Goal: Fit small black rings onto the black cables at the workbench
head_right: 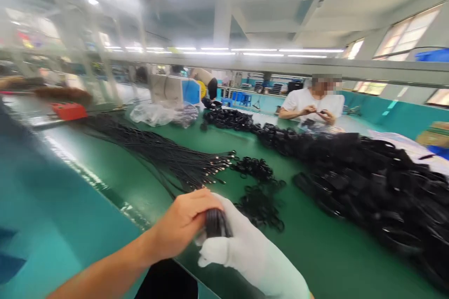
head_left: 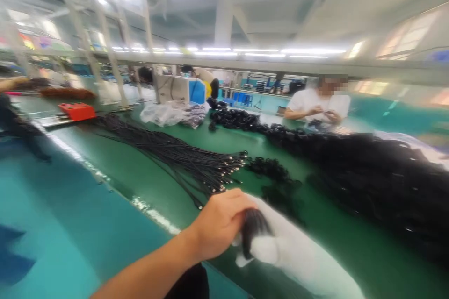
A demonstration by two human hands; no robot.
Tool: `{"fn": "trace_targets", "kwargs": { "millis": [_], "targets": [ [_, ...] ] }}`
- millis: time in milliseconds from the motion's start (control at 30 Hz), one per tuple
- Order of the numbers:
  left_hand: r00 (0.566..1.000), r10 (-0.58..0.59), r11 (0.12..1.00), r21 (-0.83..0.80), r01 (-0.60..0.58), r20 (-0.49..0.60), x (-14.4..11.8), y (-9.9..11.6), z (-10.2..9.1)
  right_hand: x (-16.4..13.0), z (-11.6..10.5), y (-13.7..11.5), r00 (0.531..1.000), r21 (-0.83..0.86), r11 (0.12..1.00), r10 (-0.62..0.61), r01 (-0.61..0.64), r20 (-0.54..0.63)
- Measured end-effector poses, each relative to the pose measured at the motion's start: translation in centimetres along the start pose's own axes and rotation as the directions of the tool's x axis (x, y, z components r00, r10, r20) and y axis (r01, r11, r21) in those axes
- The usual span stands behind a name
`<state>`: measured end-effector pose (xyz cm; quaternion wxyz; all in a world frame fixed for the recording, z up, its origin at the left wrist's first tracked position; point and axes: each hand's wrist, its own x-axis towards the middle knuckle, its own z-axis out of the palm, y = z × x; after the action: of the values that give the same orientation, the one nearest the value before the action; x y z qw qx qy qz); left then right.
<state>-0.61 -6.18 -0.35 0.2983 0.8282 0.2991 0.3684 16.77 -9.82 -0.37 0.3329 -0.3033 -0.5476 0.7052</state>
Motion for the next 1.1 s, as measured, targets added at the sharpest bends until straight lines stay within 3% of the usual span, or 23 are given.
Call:
{"fn": "trace_targets", "kwargs": {
  "millis": [233,333,467,633,867,1100],
  "targets": [
    [0.993,-0.114,0.993,-0.017,0.114,0.018,1.0,-0.6,0.3,2.4,-1.0,1.4,0.997,0.051,0.999,-0.012,0.016,-0.080],
    [0.975,-0.220,0.975,-0.015,0.220,-0.008,1.5,-0.7,0.3,2.8,-1.9,1.9,0.999,0.199,0.979,-0.031,0.036,-0.032],
    [0.928,-0.369,0.922,-0.108,0.373,0.055,2.3,-1.1,0.3,3.3,-3.4,3.3,0.998,0.371,0.929,-0.005,-0.018,0.061],
    [0.922,-0.387,0.922,0.018,0.387,0.014,2.9,-1.8,0.8,3.7,-3.9,4.2,1.000,0.361,0.933,0.008,-0.005,-0.005],
    [0.839,-0.544,0.834,-0.116,0.540,-0.009,2.5,-2.8,2.1,4.1,-2.8,4.3,0.998,0.303,0.951,-0.043,0.055,-0.045],
    [0.825,-0.564,0.825,0.023,0.564,-0.033,2.3,-3.4,2.8,4.2,-1.8,4.0,0.995,0.183,0.983,0.042,-0.025,-0.091]
  ]
}}
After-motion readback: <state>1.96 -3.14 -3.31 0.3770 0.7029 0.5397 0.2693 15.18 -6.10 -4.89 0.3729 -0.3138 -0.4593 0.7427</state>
